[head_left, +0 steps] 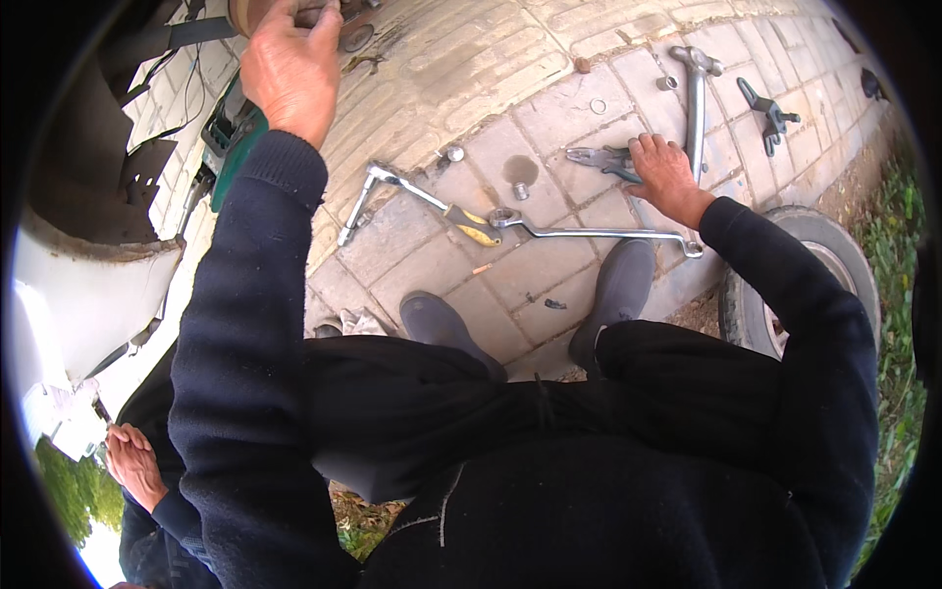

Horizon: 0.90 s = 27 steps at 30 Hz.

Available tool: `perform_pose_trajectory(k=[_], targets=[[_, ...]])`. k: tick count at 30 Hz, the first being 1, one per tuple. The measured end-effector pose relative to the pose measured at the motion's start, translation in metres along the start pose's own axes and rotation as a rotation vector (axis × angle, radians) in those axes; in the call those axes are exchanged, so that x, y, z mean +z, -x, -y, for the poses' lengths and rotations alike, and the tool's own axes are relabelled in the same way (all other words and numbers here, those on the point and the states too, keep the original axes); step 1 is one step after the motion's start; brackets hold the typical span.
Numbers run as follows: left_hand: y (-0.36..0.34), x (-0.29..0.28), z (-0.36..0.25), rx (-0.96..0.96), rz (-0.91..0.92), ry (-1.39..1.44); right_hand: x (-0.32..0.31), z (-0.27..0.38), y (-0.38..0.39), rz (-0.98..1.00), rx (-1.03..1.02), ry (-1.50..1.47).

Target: The person works on a car wheel hub, using a screwdriver and pliers to adjust components. They lift and position a tire onto the hub, then remove it again to continue working on the hub with pliers and a wrench.

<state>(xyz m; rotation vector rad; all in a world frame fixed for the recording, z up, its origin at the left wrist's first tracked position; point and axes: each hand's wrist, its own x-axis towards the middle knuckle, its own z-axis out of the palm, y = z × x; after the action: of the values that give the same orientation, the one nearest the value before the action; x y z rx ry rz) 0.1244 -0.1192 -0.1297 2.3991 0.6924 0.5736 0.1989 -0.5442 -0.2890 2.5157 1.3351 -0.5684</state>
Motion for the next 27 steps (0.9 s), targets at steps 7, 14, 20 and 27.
perform_pose_trajectory(k=[7, 14, 20, 27], targets=[[-0.006, 0.008, 0.027, 0.258, -0.059, 0.062, 0.029, -0.025, 0.006, -0.041, -0.032, -0.002], [0.0, 0.01, 0.015, 0.177, -0.188, -0.074, -0.007, -0.006, 0.006, 0.152, 0.165, -0.269], [-0.001, 0.011, 0.016, 0.183, -0.206, -0.108, -0.071, 0.032, 0.027, 0.291, 0.349, -1.031], [0.001, 0.01, 0.012, 0.159, -0.196, -0.086, -0.16, 0.072, -0.01, 0.178, 0.21, -1.407]])
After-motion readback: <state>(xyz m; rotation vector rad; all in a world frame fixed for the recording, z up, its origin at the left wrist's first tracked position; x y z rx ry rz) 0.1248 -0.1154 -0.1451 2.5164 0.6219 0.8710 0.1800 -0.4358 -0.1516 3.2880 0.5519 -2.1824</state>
